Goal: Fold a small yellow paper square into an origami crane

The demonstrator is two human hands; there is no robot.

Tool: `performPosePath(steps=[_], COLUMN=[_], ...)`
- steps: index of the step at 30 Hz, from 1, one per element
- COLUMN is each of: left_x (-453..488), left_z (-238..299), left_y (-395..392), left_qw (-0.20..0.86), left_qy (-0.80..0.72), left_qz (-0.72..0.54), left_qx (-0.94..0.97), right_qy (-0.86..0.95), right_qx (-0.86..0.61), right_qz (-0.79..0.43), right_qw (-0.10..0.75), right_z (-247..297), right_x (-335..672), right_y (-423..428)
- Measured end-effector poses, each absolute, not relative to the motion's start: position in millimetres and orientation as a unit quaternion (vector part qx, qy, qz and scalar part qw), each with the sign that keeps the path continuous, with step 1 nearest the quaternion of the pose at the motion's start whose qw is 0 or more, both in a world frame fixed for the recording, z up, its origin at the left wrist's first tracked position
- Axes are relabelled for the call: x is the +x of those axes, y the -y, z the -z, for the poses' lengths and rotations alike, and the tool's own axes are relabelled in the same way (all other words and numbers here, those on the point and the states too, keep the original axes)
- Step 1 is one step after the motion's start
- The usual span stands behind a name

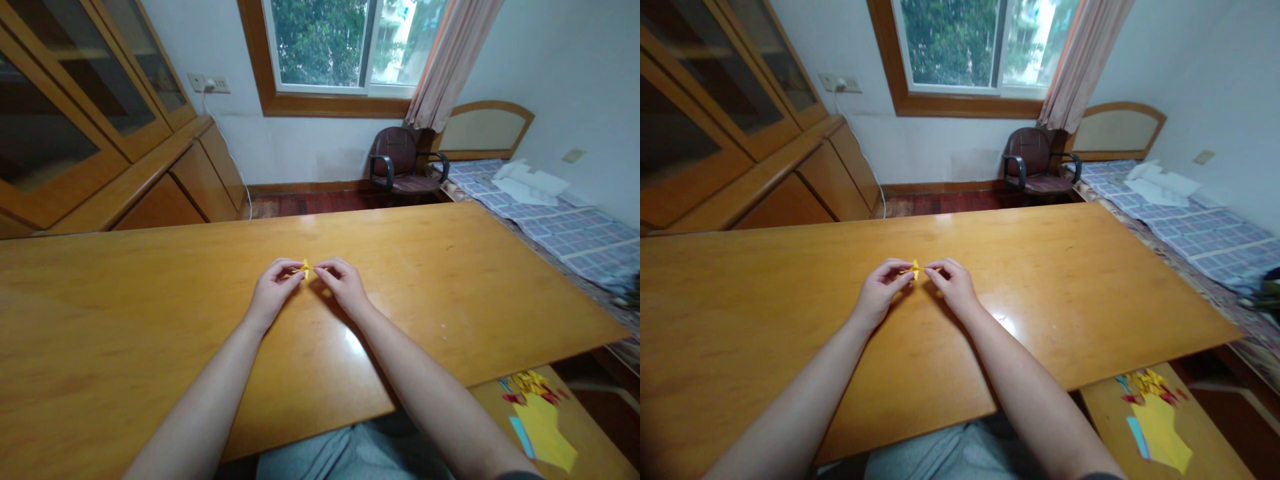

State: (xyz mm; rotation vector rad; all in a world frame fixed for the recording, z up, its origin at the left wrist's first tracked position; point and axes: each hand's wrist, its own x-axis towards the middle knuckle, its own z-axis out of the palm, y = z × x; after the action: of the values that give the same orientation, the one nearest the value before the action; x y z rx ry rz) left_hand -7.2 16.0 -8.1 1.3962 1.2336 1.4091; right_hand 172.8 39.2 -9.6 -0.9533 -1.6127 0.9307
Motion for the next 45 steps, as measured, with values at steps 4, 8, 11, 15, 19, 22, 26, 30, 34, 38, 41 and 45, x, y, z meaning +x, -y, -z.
performPosePath(steps=[4,8,11,15,19,22,26,30,34,38,41,45], left_x=[-7,-7,-6,-5,-4,-3,-3,-3,-3,-3,-3,-5], left_z=[9,8,7,6,3,1,1,6,11,10,9,10], left_y=[-16,-16,-16,-15,-14,-13,-14,-14,-14,-14,-15,-17], left_qw=[0.381,0.347,0.333,0.339,0.359,0.357,0.363,0.379,0.401,0.418,0.418,0.414], left_qy=[-0.48,-0.49,-0.488,-0.486,-0.484,-0.485,-0.485,-0.472,-0.448,-0.436,-0.447,-0.476], left_qz=[-0.55,-0.542,-0.536,-0.535,-0.539,-0.538,-0.539,-0.55,-0.561,-0.57,-0.579,-0.587], left_qx=[0.567,0.588,0.604,0.603,0.588,0.59,0.585,0.575,0.568,0.557,0.538,0.508], right_qy=[0.666,0.663,0.665,0.671,0.676,0.678,0.676,0.678,0.669,0.615,0.552,0.515], right_qx=[-0.396,-0.395,-0.396,-0.395,-0.39,-0.39,-0.395,-0.397,-0.402,-0.406,-0.405,-0.408], right_qz=[-0.383,-0.387,-0.387,-0.383,-0.375,-0.374,-0.372,-0.369,-0.379,-0.441,-0.507,-0.535], right_qw=[0.503,0.504,0.501,0.497,0.5,0.498,0.499,0.497,0.498,0.512,0.524,0.531], right_z=[9,9,10,11,10,8,8,7,9,14,18,17], right_x=[173,173,172,173,173,173,173,173,173,173,172,171], right_y=[-39,-39,-39,-40,-40,-39,-39,-39,-40,-43,-45,-46])
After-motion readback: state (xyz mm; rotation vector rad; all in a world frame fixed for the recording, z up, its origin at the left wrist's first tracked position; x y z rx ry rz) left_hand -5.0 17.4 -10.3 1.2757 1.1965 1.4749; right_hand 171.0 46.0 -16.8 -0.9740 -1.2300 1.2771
